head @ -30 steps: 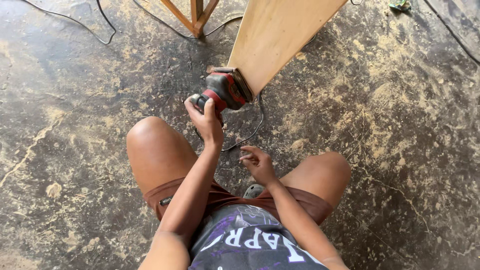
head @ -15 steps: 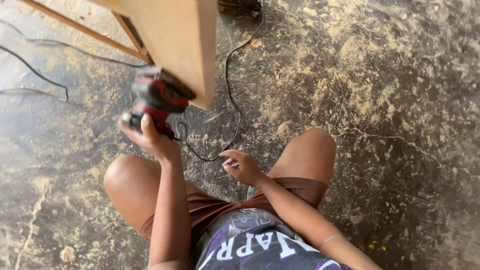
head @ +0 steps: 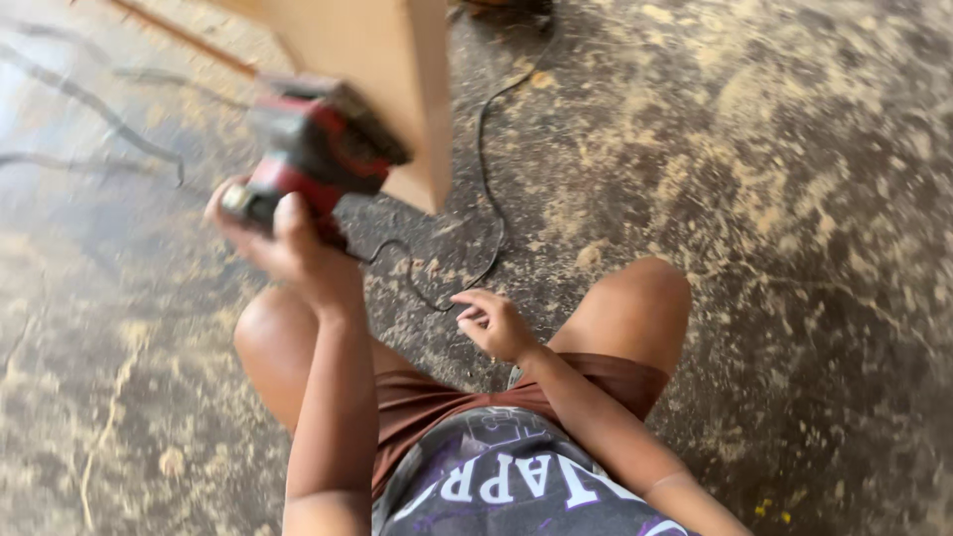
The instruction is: The person uses a handheld electric sander to smooth the surface of a wooden furniture leg. They hold the leg with one hand and move the sander along its length, working on different sides and edges.
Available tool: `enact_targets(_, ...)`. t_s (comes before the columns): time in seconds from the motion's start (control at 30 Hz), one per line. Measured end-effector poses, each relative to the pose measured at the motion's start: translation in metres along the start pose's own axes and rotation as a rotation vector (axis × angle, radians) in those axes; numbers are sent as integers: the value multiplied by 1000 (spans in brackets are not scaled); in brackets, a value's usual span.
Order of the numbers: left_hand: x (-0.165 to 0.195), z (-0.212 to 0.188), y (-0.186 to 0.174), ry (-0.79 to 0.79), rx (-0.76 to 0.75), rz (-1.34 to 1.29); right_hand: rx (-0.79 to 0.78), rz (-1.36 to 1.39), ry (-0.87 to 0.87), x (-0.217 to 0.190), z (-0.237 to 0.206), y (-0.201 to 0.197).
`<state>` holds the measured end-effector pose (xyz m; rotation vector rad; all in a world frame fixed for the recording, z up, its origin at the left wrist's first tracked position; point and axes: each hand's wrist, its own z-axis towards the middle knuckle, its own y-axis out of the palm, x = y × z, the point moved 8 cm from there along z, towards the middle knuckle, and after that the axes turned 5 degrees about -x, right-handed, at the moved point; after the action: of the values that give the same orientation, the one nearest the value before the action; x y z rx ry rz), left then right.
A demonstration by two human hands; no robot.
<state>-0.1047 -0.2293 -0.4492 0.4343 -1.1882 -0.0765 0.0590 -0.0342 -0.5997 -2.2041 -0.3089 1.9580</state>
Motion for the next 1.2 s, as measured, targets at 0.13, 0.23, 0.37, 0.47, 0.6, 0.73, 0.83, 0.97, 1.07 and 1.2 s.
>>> enact_targets(0.13, 5, -12, 0, 263, -27, 322, -8, 8, 2, -1, 7, 8)
enact_targets(0.23, -24, -20, -10, 184, -48, 256, -42, -28, 58, 3, 11, 10)
enact_targets(0.37, -53, -42, -14, 43, -118, 181, -51, -48, 94, 4, 15, 8)
enact_targets(0.47, -40, -60, -7, 146, -153, 259, -20, 23, 147, 7, 17, 6)
enact_targets(0.6, 20, -52, 24, 309, -165, 200, -12, -28, 128, 1, 19, 7)
enact_targets(0.73, 92, -19, 51, 419, -197, 214, 14, -19, 143, -5, 19, 6)
enact_targets(0.83, 120, 3, 60, 408, -194, 266, 28, -40, 136, -12, 20, 4)
enact_targets(0.97, 100, 7, 46, 294, -142, 293, 29, -75, 112, -17, 20, 2)
enact_targets(1.07, 55, -10, 24, 224, -110, 273, 21, -71, 150, -12, 18, 2)
enact_targets(1.2, -11, -33, -2, 75, -60, 182, -36, -216, 232, -1, 17, 5)
